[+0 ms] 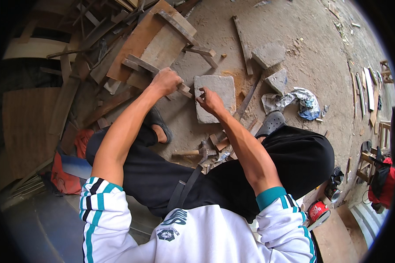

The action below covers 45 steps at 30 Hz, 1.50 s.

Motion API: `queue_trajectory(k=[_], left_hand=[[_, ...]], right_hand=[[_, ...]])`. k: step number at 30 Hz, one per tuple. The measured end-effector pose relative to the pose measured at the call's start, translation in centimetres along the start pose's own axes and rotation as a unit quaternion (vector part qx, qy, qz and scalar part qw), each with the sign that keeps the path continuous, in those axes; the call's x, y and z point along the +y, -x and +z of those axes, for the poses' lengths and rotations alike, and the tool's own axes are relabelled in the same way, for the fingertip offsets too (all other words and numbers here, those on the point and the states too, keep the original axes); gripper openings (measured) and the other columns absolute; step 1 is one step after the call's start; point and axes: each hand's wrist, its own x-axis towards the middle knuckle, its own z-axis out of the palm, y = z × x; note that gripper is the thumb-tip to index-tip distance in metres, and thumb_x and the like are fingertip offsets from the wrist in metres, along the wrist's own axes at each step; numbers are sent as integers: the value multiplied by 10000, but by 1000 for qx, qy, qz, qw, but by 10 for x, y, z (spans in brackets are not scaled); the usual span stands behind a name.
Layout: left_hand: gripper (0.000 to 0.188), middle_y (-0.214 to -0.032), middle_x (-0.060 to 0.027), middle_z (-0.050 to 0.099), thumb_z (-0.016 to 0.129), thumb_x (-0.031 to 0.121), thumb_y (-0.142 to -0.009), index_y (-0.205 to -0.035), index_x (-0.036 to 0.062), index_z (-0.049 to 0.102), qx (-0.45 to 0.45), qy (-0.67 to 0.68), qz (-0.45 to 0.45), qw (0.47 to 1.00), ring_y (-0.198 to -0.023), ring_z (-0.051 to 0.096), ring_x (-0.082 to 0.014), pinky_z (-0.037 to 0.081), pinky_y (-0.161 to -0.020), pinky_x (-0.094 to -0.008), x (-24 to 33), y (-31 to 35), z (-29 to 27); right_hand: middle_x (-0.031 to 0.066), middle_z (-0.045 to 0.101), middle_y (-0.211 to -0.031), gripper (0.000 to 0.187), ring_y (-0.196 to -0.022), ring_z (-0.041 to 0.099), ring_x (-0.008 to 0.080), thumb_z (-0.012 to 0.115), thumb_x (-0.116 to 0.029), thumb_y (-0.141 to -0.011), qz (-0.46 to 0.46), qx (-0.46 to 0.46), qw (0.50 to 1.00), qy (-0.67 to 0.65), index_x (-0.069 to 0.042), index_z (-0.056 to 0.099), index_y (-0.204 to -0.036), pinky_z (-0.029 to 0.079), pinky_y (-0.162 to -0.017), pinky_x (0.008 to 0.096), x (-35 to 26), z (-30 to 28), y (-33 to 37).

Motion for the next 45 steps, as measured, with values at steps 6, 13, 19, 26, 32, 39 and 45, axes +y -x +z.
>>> queue_trajectory(k=[6,13,19,26,32,39,45], left_hand=[[129,-788,-64,694,740,169,-692,-817,148,716,-18,-4,-11,1000,-829,669,-254,473,-772,-396,1,-3,-4],[145,-749,-88,682,741,171,-680,-823,157,720,-54,-29,0,998,-766,667,-290,493,-708,-420,-2,-9,-2],[139,-767,-113,692,635,105,-734,-807,176,730,-57,-8,-16,998,-795,680,-314,514,-756,-423,0,-9,-4],[163,-782,-122,693,653,98,-717,-833,170,741,-72,-25,-20,997,-790,677,-318,510,-740,-426,2,-14,0],[141,-766,-124,689,657,102,-708,-811,153,739,-49,-32,-7,998,-775,668,-320,496,-746,-426,-1,-12,10],[67,-720,-120,670,633,108,-739,-750,145,689,-72,-67,-6,995,-779,663,-306,470,-777,-405,8,-14,13],[112,-736,-90,680,619,92,-771,-843,157,675,-92,-147,28,985,-805,673,-247,429,-811,-368,22,-18,18]], right_hand=[[198,701,-939,422,-926,660,395,663,-287,-849,4,20,1000,11,-45,558,-1179,518,-786,479,18,5,0],[225,690,-927,378,-908,650,424,642,-278,-848,2,23,1000,-17,-42,562,-1132,510,-783,512,19,9,3],[215,693,-930,383,-933,649,416,639,-281,-850,4,9,1000,11,-46,565,-1144,513,-785,509,14,12,0],[196,707,-936,403,-926,674,366,676,-274,-841,25,9,1000,-8,-39,589,-1157,525,-798,436,15,6,4],[191,709,-944,396,-937,674,358,677,-269,-843,20,23,999,7,-38,597,-1154,525,-805,431,22,8,5],[189,703,-912,399,-913,665,378,666,-254,-829,11,21,1000,-15,-22,599,-1146,522,-788,458,20,-4,16],[179,703,-908,413,-916,663,377,657,-264,-827,6,36,999,-6,-38,594,-1168,521,-796,463,24,-9,19]])
